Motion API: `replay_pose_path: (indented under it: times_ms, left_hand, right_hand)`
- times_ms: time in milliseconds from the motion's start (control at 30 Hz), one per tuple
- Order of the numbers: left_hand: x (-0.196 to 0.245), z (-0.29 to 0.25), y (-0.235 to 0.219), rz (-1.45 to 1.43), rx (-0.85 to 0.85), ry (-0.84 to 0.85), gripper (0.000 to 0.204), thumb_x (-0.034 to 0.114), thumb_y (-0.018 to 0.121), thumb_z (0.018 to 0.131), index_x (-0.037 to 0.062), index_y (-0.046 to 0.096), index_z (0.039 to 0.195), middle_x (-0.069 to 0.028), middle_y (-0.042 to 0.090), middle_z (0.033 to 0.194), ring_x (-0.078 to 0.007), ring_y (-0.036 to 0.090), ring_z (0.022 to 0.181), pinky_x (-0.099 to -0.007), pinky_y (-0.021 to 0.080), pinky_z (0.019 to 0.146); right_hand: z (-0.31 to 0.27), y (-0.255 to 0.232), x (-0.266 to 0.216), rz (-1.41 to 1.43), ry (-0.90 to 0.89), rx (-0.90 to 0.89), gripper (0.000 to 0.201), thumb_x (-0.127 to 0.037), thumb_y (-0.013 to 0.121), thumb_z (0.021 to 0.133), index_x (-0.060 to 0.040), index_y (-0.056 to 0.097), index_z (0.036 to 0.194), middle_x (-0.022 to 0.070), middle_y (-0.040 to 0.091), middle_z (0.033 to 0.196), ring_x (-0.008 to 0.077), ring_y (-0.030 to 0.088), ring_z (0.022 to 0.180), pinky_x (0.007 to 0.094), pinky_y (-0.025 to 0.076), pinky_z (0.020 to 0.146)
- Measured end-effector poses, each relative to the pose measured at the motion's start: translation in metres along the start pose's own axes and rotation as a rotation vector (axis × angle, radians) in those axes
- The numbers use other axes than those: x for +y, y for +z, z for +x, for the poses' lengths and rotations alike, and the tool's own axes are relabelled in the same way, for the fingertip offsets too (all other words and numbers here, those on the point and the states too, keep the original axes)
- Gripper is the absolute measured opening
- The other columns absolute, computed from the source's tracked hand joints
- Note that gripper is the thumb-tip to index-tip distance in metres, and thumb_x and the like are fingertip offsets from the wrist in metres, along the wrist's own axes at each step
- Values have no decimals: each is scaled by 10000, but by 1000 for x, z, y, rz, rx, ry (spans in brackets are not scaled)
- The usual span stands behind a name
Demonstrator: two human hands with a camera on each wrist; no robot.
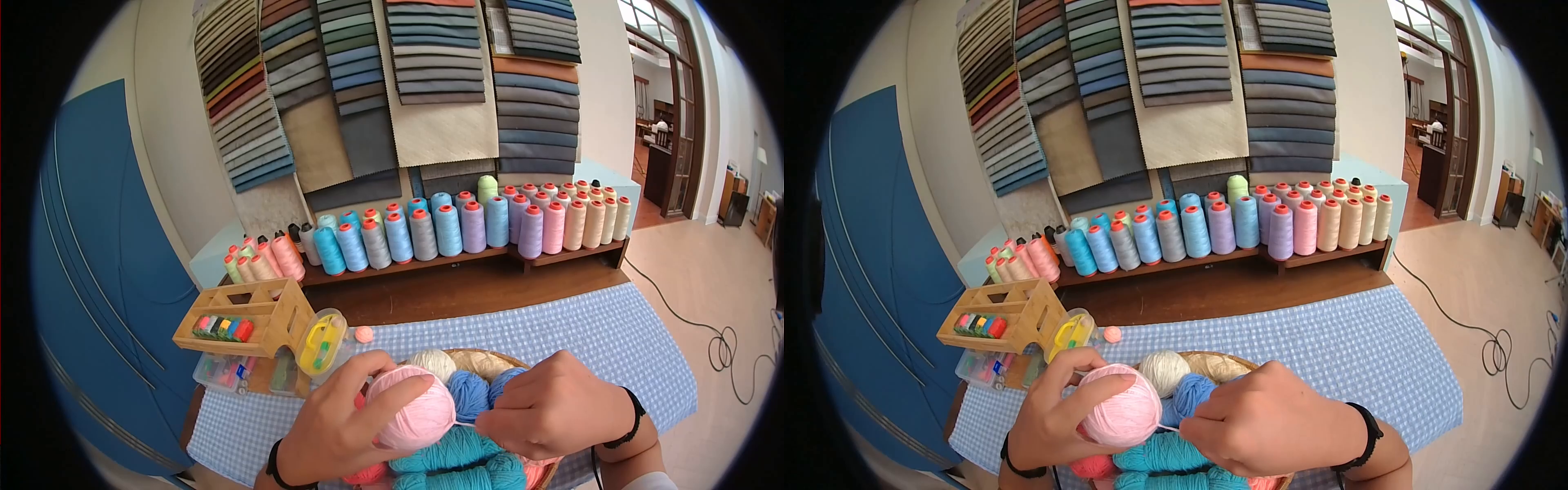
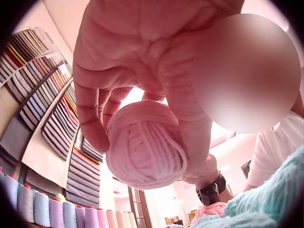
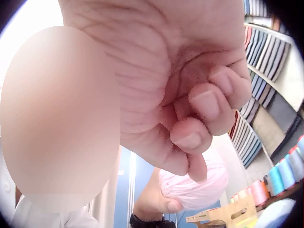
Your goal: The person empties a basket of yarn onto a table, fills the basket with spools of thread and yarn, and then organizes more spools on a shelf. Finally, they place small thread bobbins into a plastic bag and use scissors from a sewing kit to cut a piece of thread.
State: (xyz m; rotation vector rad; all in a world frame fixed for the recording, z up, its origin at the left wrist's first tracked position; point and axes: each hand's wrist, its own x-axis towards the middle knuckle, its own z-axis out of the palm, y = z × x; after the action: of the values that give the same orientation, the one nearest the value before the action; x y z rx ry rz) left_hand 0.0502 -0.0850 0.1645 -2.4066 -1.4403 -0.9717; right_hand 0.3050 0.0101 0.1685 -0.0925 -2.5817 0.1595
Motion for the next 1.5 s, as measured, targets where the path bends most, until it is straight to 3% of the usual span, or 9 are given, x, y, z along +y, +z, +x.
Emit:
replay_pose_path:
  times_ms: [67,133,367,433,667,967,1133,1333,1500]
  left_hand:
    - [-5,0,1,-67,-9,27,709,224,970,537,123,712,1190,-131,587,1153,-287,668,964,-387,569,815]
    - [-5,-1,2,-66,-8,23,711,227,971,537,120,711,1190,-131,587,1152,-286,669,962,-387,569,815]
    - [-2,-1,1,-36,14,13,714,230,975,534,116,712,1188,-130,588,1148,-287,669,953,-381,568,809]
    - [-2,-1,2,-39,24,24,702,222,968,540,115,714,1185,-130,588,1147,-287,669,952,-382,566,805]
    - [2,0,-1,-85,-25,109,655,184,934,564,127,726,1183,-130,585,1140,-295,657,985,-382,555,820]
    - [3,-3,2,-2,-22,58,653,218,931,571,129,727,1185,-127,576,1128,-290,651,971,-383,552,809]
    - [4,-4,1,-25,-38,48,645,245,933,586,116,727,1183,-122,582,1105,-281,648,948,-376,549,799]
    - [9,-3,-1,-12,-65,59,673,318,948,588,104,724,1187,-117,596,1080,-274,649,935,-364,542,800]
    - [9,-3,0,-58,-84,45,679,339,951,596,99,720,1187,-117,603,1083,-272,655,944,-366,540,807]
  right_hand:
    - [0,0,0,5,17,23,129,-161,696,797,-83,604,753,22,518,581,214,594,540,348,435,435]
    - [-1,-1,1,9,-19,-5,140,-157,756,775,-87,756,895,13,571,598,170,595,518,309,448,437]
    - [-1,0,1,2,-59,-22,135,-150,760,774,-85,763,892,17,578,585,164,593,501,301,441,428]
    - [-1,1,-1,9,-17,37,91,-166,687,782,-86,644,788,10,512,570,203,594,532,342,434,429]
    - [-1,0,-1,-21,46,-1,86,-160,688,773,-90,650,807,16,550,598,219,603,536,347,443,429]
    - [3,0,-5,-61,21,48,228,-284,718,909,-74,642,957,16,579,720,209,616,552,337,472,444]
    - [2,-2,-5,-62,-98,83,203,-162,713,810,-71,633,973,15,588,913,139,639,626,293,478,441]
    - [3,2,-6,-90,-143,79,202,-97,741,759,-70,744,959,16,655,901,122,650,643,259,531,490]
    - [6,-1,-10,-86,-195,92,223,-101,730,742,-68,742,963,17,658,926,123,653,666,245,528,492]
